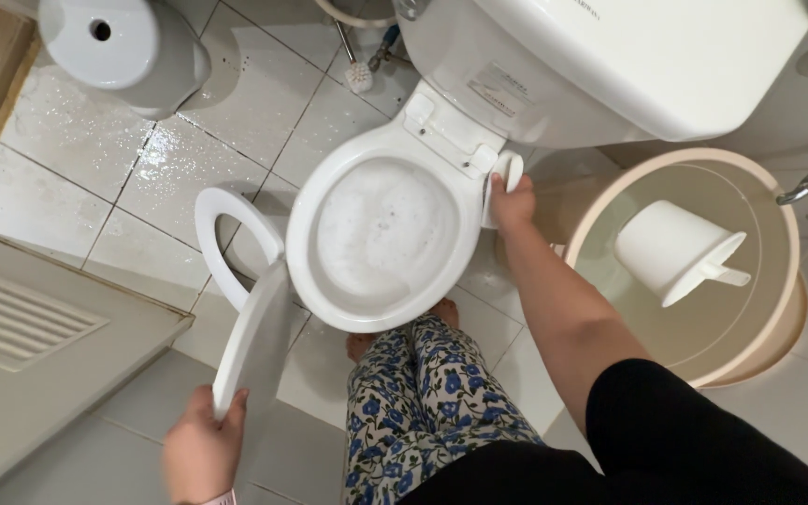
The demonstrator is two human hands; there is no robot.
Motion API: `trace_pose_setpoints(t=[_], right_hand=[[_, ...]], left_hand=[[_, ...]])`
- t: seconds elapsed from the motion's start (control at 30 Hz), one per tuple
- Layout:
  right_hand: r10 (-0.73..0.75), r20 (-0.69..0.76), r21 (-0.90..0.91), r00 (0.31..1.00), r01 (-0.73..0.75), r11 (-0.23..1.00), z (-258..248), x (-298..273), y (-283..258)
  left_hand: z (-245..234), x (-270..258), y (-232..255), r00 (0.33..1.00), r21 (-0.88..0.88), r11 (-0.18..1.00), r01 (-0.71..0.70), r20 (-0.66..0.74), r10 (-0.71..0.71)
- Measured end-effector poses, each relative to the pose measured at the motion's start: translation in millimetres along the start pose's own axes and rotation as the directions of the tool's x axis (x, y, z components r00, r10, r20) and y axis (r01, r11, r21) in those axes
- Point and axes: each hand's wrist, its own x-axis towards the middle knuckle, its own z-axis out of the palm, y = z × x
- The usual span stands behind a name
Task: The person cleans a toilet by spraying the seat and bowl with a handheld sprayer, then wiping the seat and rim with a cloth. They rinse the cloth in a bucket and continue wiping the toilet components.
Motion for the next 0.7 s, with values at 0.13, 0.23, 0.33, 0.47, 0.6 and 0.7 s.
trace_pose_setpoints(t=[0.13, 0.23, 0.33, 0.47, 0.6, 0.7], right_hand=[[0.087, 0.182, 0.125, 0.98, -0.111, 0.986, -10.8, -26.6, 29.7], [0.339, 0.344, 0.195, 0.876, -0.42, 0.887, -3.7, -2.9, 29.3], [0.43, 0.498, 0.579, 0.753, -0.658, 0.482, 19.1, 53.0, -4.7], [0.527, 0.401, 0.46, 0.749, -0.662, 0.592, 26.2, 32.9, 1.5], [0.557, 0.334, 0.212, 0.76, -0.637, 0.741, 17.3, 5.1, 25.8], [0.493, 0.513, 0.545, 0.702, -0.711, 0.444, 30.6, 64.3, -2.2]], left_hand=[[12.9, 1.6, -8.9, 1.0, -0.039, 0.999, 0.015, -0.008, -0.016], [17.1, 8.2, -12.2, 1.0, -0.04, 0.999, -0.002, -0.011, 0.001], [24.1, 10.9, -11.0, 0.998, 0.004, 0.999, -0.044, -0.034, 0.045], [24.7, 10.8, -13.4, 1.0, 0.033, 0.999, -0.011, -0.004, 0.011], [19.6, 17.9, -6.3, 0.999, -0.026, 0.999, -0.037, -0.033, 0.037], [20.1, 20.0, -3.1, 0.998, 0.071, 0.997, -0.042, -0.036, 0.045]])
